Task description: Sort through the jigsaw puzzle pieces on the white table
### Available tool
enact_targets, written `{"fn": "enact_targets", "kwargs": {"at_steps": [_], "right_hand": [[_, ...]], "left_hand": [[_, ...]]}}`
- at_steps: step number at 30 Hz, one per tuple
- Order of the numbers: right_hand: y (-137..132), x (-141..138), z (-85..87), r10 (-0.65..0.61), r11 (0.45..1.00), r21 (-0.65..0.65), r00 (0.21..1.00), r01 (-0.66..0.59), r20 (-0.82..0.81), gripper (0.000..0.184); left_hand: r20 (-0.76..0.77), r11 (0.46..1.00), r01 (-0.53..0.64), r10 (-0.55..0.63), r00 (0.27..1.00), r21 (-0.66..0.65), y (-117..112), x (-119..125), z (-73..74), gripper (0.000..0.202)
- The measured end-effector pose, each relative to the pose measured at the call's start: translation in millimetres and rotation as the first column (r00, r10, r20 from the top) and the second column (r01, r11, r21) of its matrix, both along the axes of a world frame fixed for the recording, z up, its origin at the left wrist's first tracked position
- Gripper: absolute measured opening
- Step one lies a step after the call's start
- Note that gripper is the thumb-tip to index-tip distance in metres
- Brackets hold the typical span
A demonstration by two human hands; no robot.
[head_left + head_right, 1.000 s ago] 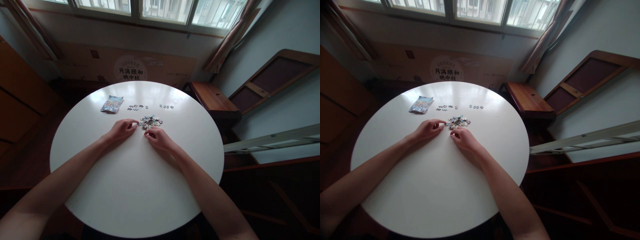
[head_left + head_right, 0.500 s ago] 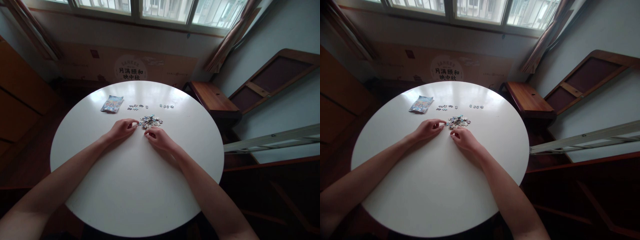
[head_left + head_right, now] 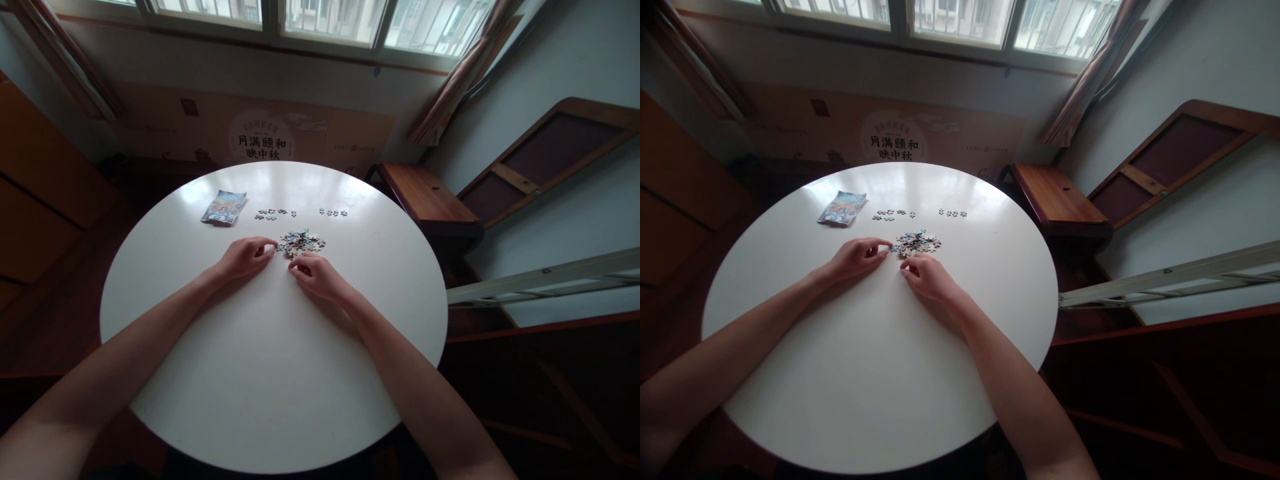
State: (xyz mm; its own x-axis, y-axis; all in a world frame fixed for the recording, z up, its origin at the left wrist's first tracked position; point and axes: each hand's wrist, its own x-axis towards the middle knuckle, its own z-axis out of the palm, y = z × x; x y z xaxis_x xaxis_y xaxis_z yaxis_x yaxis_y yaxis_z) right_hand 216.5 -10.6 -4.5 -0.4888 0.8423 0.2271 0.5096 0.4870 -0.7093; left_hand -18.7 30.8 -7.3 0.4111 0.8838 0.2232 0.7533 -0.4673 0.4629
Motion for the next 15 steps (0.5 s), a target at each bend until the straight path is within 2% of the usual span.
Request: {"fn": "enact_targets", "kwargs": {"at_steps": [15], "right_hand": [[0.8,0.9,-2.2,0.008,1.0,0.006,1.0,-0.008,-0.006,0.014]], "left_hand": [[-0.009,1.0,0.003,-0.003,1.0,0.013,1.3,-0.4,-1.6,0.04]]}}
